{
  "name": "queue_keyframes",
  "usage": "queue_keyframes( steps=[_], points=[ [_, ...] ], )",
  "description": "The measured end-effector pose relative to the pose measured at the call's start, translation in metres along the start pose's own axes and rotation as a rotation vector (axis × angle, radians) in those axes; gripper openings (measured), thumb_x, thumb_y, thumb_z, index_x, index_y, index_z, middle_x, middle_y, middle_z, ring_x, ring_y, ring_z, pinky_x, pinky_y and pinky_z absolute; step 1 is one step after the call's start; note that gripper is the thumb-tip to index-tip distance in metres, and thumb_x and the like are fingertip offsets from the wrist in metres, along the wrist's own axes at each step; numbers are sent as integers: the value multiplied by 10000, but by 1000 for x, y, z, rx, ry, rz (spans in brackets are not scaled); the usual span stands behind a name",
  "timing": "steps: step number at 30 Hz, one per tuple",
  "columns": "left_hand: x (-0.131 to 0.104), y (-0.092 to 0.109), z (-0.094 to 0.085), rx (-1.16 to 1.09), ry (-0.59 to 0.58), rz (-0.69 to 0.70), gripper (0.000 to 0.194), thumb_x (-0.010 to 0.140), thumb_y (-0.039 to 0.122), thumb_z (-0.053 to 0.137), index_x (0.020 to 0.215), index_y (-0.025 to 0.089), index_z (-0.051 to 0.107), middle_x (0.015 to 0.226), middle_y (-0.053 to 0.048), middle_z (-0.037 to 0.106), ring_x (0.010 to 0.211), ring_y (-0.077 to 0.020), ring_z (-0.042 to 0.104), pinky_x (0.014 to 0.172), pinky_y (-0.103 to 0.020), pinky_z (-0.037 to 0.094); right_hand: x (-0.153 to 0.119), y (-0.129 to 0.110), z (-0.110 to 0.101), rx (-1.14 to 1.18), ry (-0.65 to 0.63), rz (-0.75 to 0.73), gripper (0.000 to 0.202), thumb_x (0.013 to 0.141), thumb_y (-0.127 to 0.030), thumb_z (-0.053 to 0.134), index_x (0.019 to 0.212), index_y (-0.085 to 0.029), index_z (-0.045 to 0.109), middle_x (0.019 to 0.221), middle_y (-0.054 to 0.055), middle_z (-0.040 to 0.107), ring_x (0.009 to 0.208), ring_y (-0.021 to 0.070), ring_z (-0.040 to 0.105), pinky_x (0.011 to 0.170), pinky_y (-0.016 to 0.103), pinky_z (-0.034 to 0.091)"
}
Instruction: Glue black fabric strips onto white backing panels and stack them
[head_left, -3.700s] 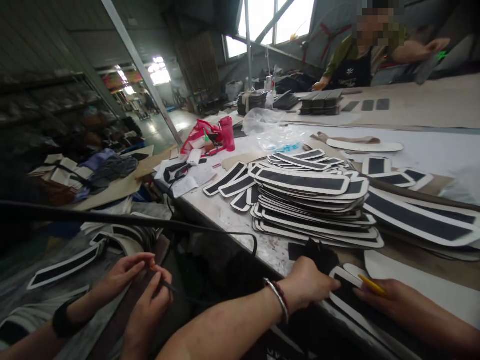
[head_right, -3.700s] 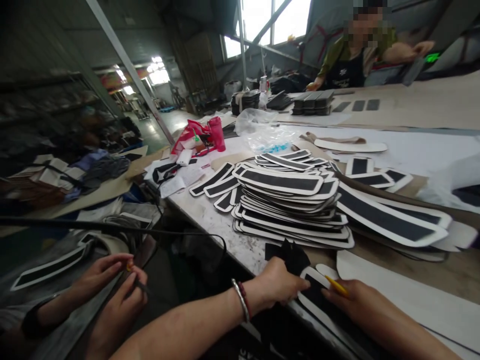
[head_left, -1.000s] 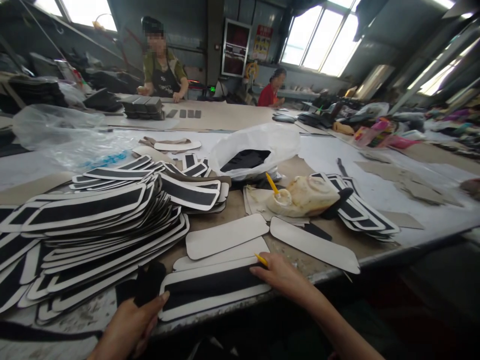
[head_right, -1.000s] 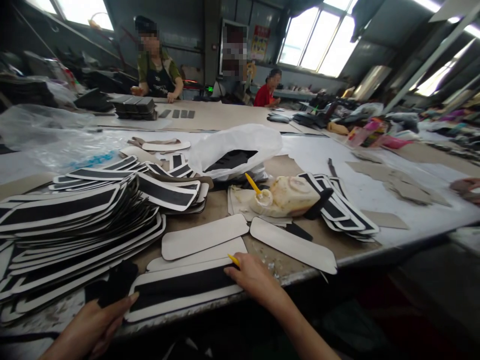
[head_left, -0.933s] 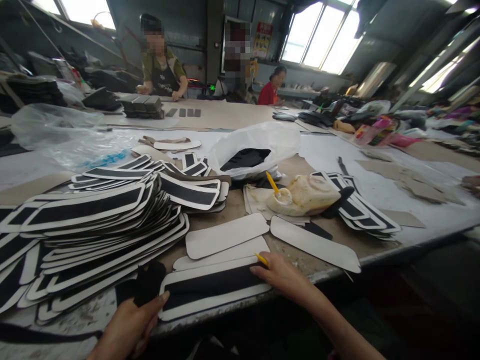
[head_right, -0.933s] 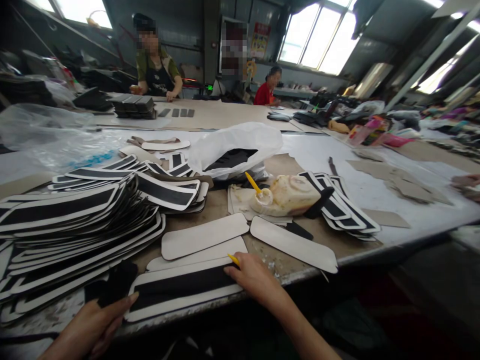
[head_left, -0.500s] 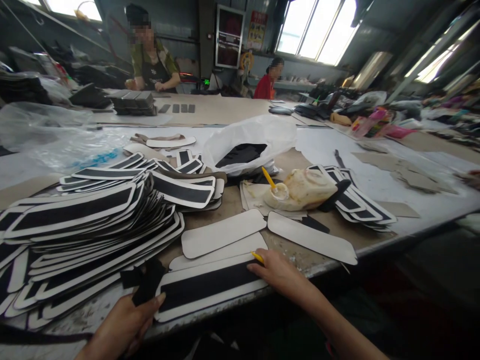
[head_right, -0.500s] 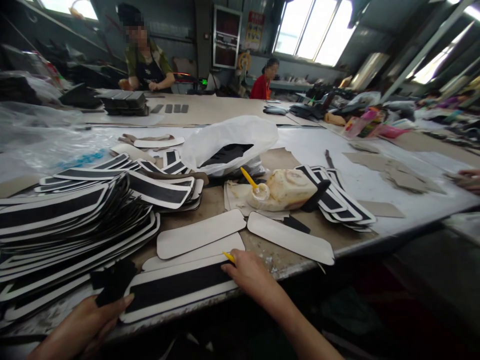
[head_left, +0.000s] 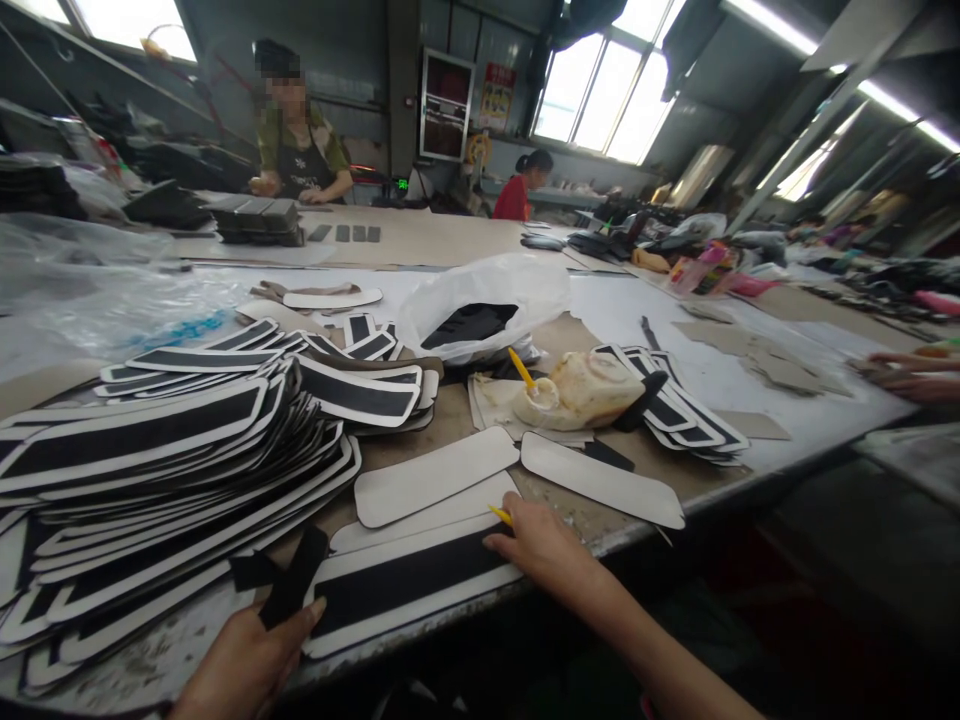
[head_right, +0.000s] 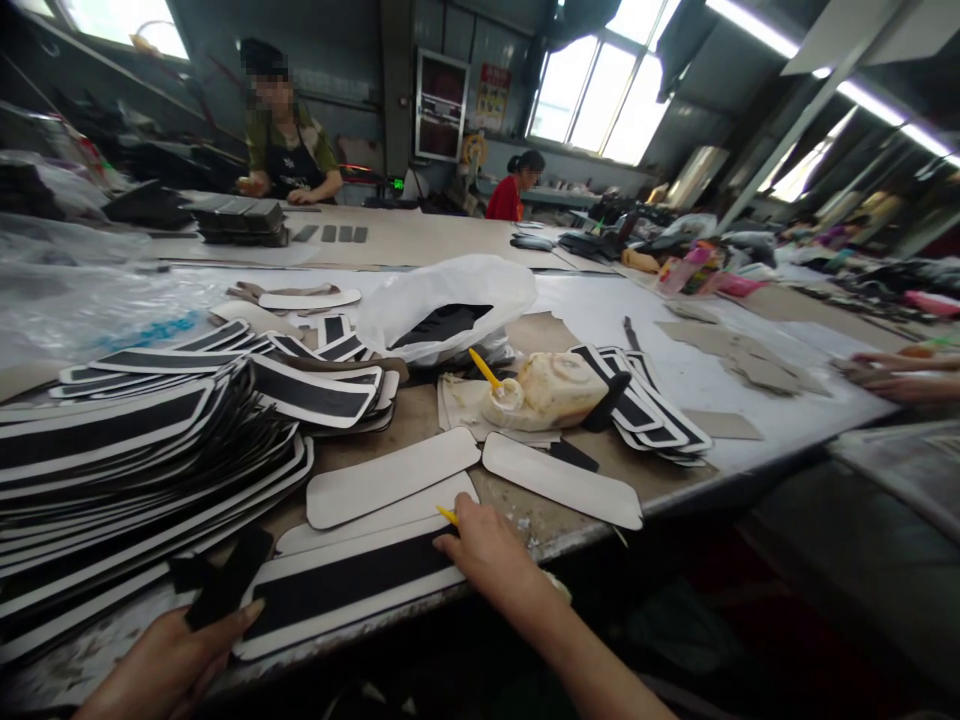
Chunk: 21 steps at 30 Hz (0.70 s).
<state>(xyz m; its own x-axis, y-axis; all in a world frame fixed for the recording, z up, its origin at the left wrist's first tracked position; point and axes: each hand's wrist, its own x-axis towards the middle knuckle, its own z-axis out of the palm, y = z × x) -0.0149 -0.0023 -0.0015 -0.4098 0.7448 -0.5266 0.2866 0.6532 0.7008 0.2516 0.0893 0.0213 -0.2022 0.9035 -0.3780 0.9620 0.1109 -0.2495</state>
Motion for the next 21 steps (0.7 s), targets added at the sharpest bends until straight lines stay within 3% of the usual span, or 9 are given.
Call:
queue_keyframes(
  steps=[5,9,12,16,21],
  points=[
    [2,-6,0,-23,-12,55,488,631,521,457,293,247,237,266,61,217,251,-69,207,347,-235,120,-10,22,-11,-58,115,129,171,807,-315,493,905,-175,499,790,98,633,780,263,600,633,304,367],
    [1,-5,-1,-72,-45,41,476,610,514,477,294,238,252,267,62,223,244,-66,207,345,-229,114,-17,34,-11,71,213,57,258,887,-323,309,787,-185,502,736,59,608,718,200,574,644,282,379],
    [1,-4,-6,-127,-106,-10,476,592,529,529,316,221,293,269,58,251,249,-67,223,347,-224,114,-14,31,-1,313,129,-22,328,879,-384,304,675,-193,477,610,0,549,601,149,522,567,241,373],
    [-2,-5,-16,-256,-237,-27,524,626,560,554,325,204,314,262,63,245,251,-54,216,346,-220,117,-12,25,10,588,32,19,315,740,-425,523,568,-195,392,498,-57,400,498,101,401,479,212,315],
    [-8,-10,-28,-476,-324,-29,540,592,540,625,350,201,282,281,83,239,266,-28,199,350,-208,101,-25,22,3,924,-128,7,413,718,-547,537,596,-200,350,497,-79,296,447,69,270,415,198,215]
  ],
)
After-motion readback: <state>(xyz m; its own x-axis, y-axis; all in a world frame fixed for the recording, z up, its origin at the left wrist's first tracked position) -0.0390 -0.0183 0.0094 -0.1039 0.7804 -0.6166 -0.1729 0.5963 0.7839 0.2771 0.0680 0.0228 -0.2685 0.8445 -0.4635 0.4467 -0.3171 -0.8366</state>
